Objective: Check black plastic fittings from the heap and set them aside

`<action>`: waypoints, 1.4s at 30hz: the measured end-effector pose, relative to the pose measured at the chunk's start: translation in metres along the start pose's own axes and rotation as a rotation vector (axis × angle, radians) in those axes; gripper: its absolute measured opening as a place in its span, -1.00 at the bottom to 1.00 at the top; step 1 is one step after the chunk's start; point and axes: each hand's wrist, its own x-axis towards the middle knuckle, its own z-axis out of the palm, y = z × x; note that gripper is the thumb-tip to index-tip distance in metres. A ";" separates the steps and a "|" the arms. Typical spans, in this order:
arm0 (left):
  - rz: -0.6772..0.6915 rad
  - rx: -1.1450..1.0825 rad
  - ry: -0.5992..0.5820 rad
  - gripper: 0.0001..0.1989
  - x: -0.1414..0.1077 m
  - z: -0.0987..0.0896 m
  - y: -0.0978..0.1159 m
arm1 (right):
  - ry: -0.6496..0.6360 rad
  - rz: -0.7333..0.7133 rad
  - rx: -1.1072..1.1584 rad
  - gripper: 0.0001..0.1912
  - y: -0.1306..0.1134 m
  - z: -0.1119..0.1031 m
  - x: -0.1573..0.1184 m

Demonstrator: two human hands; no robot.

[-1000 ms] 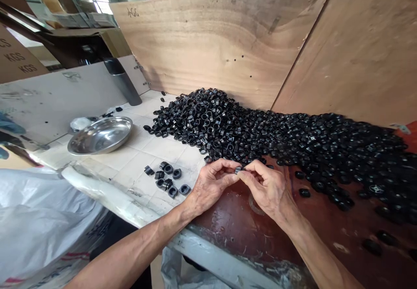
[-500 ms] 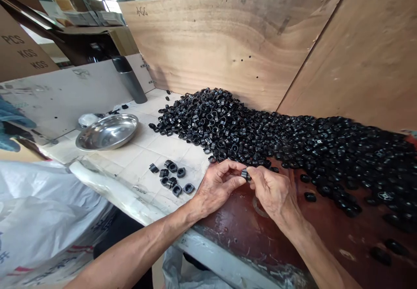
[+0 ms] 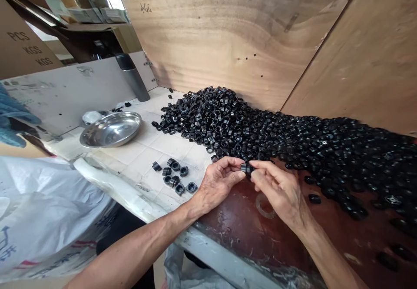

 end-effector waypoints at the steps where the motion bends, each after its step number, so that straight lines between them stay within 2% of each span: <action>1: -0.004 -0.013 0.001 -0.70 0.000 0.000 0.000 | -0.018 -0.039 -0.009 -0.70 0.001 0.002 0.000; 3: 0.003 -0.021 -0.008 -0.70 0.001 -0.001 0.000 | -0.010 -0.098 -0.095 -0.67 0.004 0.005 0.000; 6: 0.012 0.001 0.006 -0.71 0.001 -0.001 -0.001 | 0.014 -0.086 -0.166 -0.49 0.004 0.008 -0.001; 9: 0.004 0.001 0.025 -0.72 0.002 0.000 0.000 | 0.017 -0.054 -0.117 -0.55 0.001 0.007 -0.002; 13: 0.006 0.017 0.022 -0.72 0.001 0.000 0.001 | 0.024 -0.058 -0.123 -0.53 -0.002 0.004 -0.003; 17: 0.009 0.016 0.001 -0.70 0.001 0.000 0.001 | 0.024 -0.094 -0.029 -0.76 0.001 0.004 -0.002; 21: 0.018 0.043 -0.006 -0.70 0.001 -0.001 -0.001 | 0.037 -0.052 -0.153 -0.59 0.005 0.005 -0.001; 25: 0.014 0.019 -0.027 -0.72 0.001 -0.001 -0.002 | 0.022 -0.073 -0.036 -0.78 0.004 0.006 0.000; 31: 0.023 0.071 -0.030 -0.76 0.001 -0.003 -0.003 | 0.035 -0.014 0.080 -0.81 -0.002 0.008 0.001; 34: 0.140 0.279 -0.032 -0.80 0.000 -0.005 -0.006 | 0.025 0.152 0.129 -0.75 -0.003 0.013 0.000; 37: 0.375 0.613 -0.027 -0.80 -0.002 -0.007 -0.009 | -0.044 0.348 0.208 -0.50 -0.003 0.017 -0.001; 38: 0.405 0.661 -0.024 -0.79 -0.003 -0.007 -0.010 | -0.059 0.375 0.214 -0.44 -0.003 0.018 -0.002; 40: 0.325 0.589 -0.008 -0.80 -0.005 -0.005 -0.008 | -0.043 0.340 0.188 -0.47 -0.005 0.017 -0.002; 42: 0.156 0.410 0.009 -0.78 -0.007 -0.004 -0.005 | -0.014 0.232 0.175 -0.64 -0.007 0.016 -0.002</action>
